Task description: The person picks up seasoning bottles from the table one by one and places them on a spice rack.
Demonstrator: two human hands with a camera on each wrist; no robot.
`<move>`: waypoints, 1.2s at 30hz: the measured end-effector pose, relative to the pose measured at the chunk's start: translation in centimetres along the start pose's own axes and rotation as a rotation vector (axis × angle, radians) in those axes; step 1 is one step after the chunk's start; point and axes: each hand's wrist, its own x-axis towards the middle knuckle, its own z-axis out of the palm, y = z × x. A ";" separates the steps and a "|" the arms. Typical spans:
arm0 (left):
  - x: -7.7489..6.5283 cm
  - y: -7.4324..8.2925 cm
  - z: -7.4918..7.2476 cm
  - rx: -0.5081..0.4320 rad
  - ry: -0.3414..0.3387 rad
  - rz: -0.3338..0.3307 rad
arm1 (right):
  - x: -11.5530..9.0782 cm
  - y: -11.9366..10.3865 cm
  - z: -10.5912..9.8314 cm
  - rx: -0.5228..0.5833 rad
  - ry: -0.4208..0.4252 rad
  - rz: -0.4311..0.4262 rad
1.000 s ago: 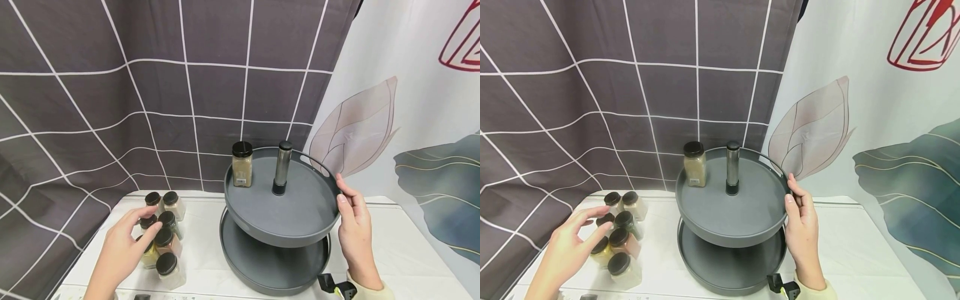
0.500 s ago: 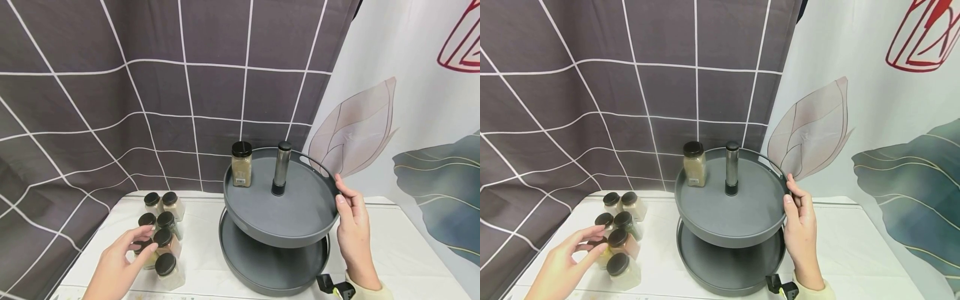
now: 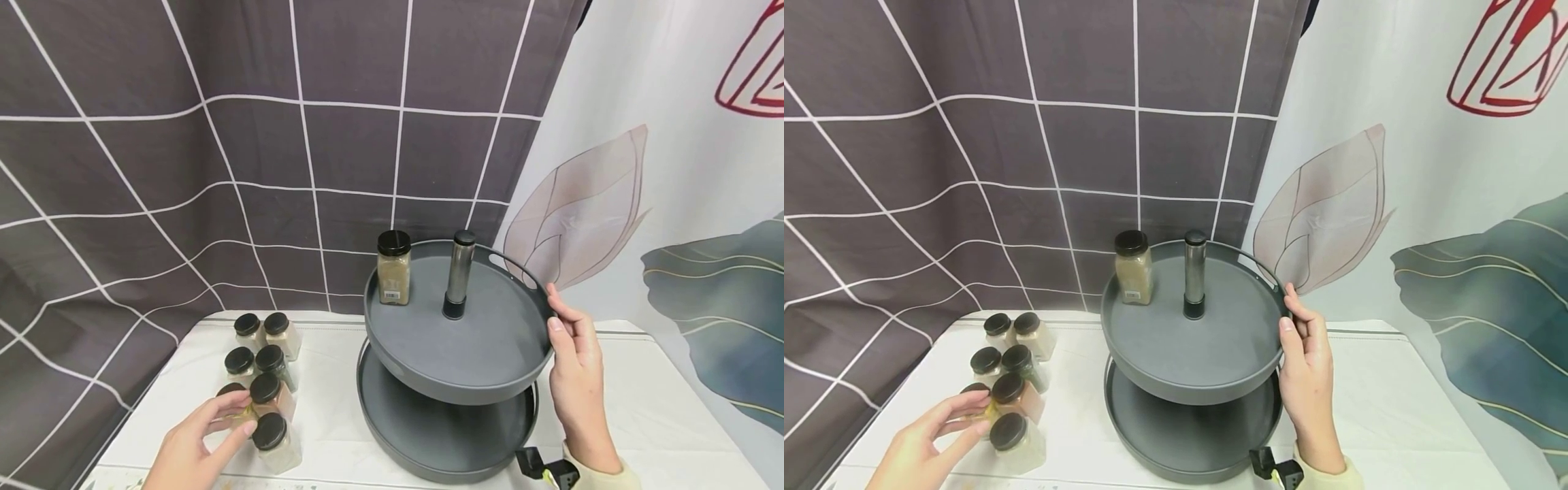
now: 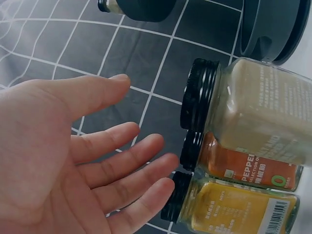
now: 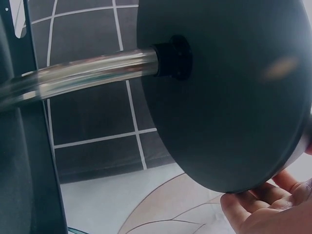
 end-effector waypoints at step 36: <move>-2.9 -2.1 2.7 -0.104 -0.230 -0.276 | -0.2 -0.1 0.0 -0.005 -0.002 -0.007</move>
